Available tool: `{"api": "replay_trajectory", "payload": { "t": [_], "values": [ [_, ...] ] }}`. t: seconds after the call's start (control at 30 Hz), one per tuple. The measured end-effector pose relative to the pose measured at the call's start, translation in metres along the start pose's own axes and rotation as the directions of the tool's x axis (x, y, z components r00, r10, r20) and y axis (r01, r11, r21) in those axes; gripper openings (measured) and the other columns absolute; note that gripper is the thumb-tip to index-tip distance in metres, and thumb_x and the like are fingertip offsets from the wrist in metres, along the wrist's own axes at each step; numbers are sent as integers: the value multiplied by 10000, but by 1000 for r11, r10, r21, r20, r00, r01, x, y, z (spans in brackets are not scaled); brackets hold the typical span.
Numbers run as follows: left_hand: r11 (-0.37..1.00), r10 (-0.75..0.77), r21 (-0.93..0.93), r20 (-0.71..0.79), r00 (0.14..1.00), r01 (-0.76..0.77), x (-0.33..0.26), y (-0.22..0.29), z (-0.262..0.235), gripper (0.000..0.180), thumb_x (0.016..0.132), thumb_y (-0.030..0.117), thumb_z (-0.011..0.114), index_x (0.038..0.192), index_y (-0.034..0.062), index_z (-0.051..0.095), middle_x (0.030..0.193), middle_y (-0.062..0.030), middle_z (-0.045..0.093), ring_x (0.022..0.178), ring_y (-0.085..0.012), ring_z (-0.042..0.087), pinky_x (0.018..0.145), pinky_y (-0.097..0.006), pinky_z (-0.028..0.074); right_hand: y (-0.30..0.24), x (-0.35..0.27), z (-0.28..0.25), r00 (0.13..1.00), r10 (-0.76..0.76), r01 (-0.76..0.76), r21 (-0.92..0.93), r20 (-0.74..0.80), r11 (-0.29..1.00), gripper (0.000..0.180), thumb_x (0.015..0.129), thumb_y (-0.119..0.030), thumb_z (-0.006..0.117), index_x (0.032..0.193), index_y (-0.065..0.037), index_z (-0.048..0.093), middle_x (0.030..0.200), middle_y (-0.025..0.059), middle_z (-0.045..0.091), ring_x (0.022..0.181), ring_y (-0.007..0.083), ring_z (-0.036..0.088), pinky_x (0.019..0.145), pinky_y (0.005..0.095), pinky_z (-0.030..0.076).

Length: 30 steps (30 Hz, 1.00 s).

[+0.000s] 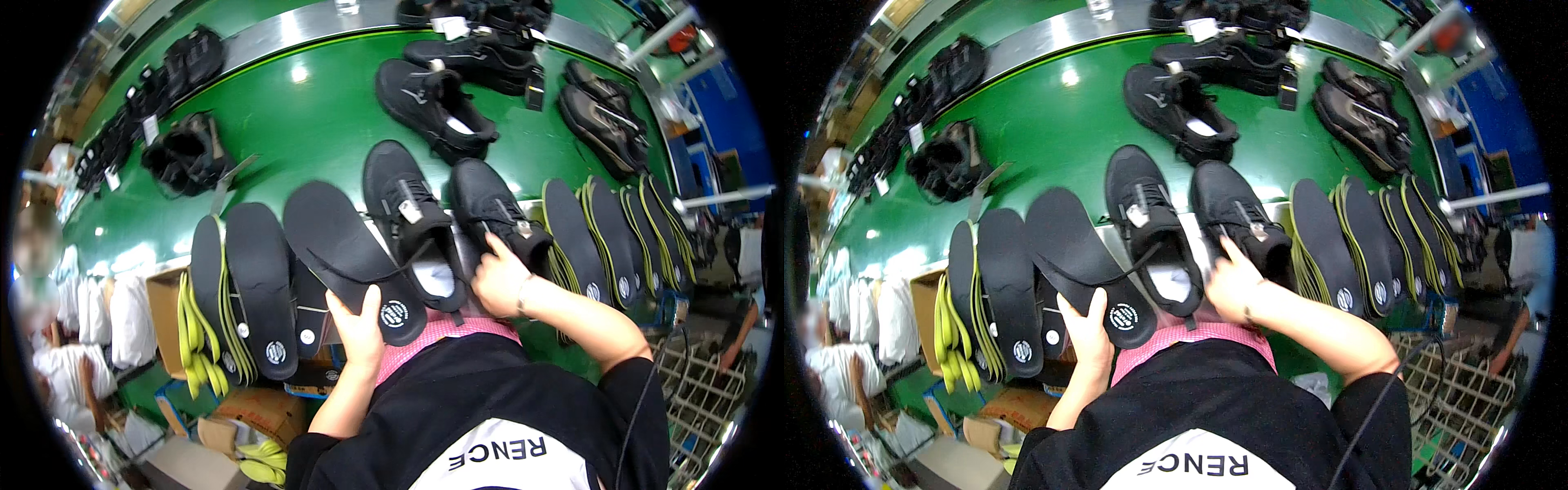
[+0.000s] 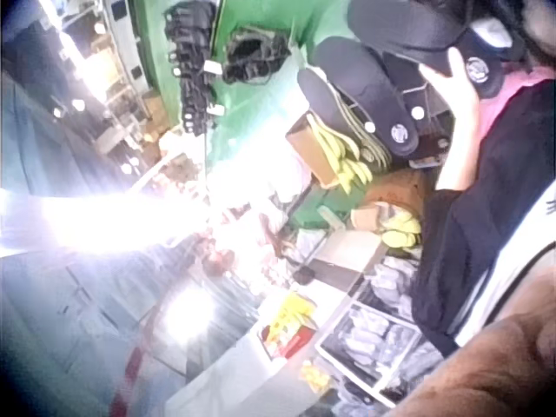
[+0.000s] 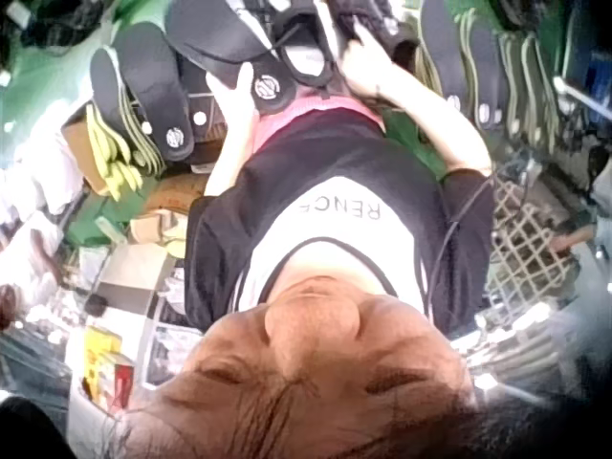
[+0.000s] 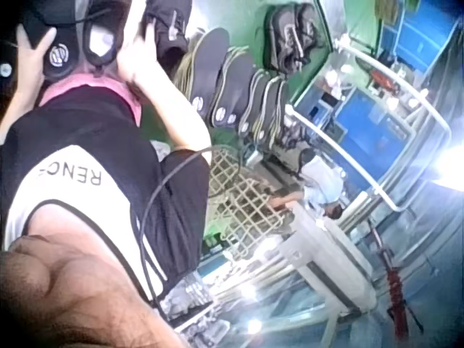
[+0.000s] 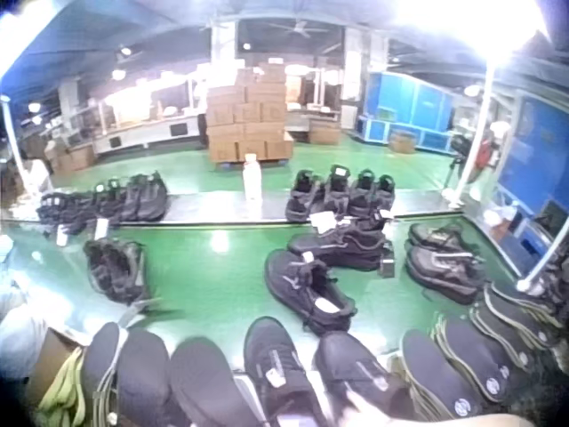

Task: The person places insoles into black and brown shoes on an assembly line. They pick up insoles from a nearby container and insert them one by one into the shoes, then place the paired items back on the conveyor belt.

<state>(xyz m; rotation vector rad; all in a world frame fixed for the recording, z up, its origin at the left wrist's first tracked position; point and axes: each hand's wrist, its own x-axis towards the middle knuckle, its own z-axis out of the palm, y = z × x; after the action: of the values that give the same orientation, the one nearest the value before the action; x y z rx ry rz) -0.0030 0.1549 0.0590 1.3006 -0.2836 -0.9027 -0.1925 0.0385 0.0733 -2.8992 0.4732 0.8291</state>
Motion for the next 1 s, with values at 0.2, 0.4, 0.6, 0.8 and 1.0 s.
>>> {"api": "replay_trajectory", "payload": {
  "t": [0.2, 0.4, 0.6, 0.8, 1.0],
  "values": [
    [839, 424, 182, 373, 825, -513, -21, 38, 21, 348, 742, 61, 612, 1034, -43, 454, 922, -132, 543, 842, -247, 543, 762, -307, 418, 2, -64, -14, 983, -185, 161, 480, 4, 862, 417, 622, -180, 586, 1018, -52, 549, 980, 108, 560, 969, 258, 516, 988, 411, 256],
    [448, 475, 286, 726, 497, -847, -28, 14, 66, 394, 608, 52, 617, 976, -6, 489, 858, -131, 524, 745, -291, 526, 604, -368, 438, -1, -48, -68, 835, 467, 372, 924, -291, -89, 821, 473, -332, 821, 1070, -103, 305, 1294, 115, 210, 1210, 230, 233, 991, 340, 186],
    [268, 366, 104, 909, 201, -958, -8, 10, 76, 651, 670, 566, 548, 1093, 75, 488, 1074, -118, 461, 1005, -279, 445, 839, -466, 295, 15, -45, -54, 499, 726, 450, 857, -474, 251, 453, 577, -230, 671, 938, -58, 458, 1144, 160, 389, 1091, 247, 367, 957, 344, 233],
    [79, 431, 620, 685, 588, -780, 56, -37, 47, 635, 634, 150, 660, 1206, 119, 388, 1246, -162, 340, 1155, -327, 323, 895, -454, 296, 22, -94, -72, 731, 327, 73, 545, -599, 835, 102, 641, -117, 591, 680, -25, 576, 847, 135, 508, 648, 263, 545, 582, 314, 455],
    [265, 420, 555, 670, 612, -789, 80, -20, 60, 262, 726, 83, 571, 981, 51, 520, 890, -123, 567, 837, -293, 528, 740, -368, 427, -8, -95, -72, 944, 108, -33, 234, -312, 972, 135, 632, -191, 568, 576, -75, 525, 714, 53, 462, 479, 195, 497, 460, 320, 433]
  ]
}}
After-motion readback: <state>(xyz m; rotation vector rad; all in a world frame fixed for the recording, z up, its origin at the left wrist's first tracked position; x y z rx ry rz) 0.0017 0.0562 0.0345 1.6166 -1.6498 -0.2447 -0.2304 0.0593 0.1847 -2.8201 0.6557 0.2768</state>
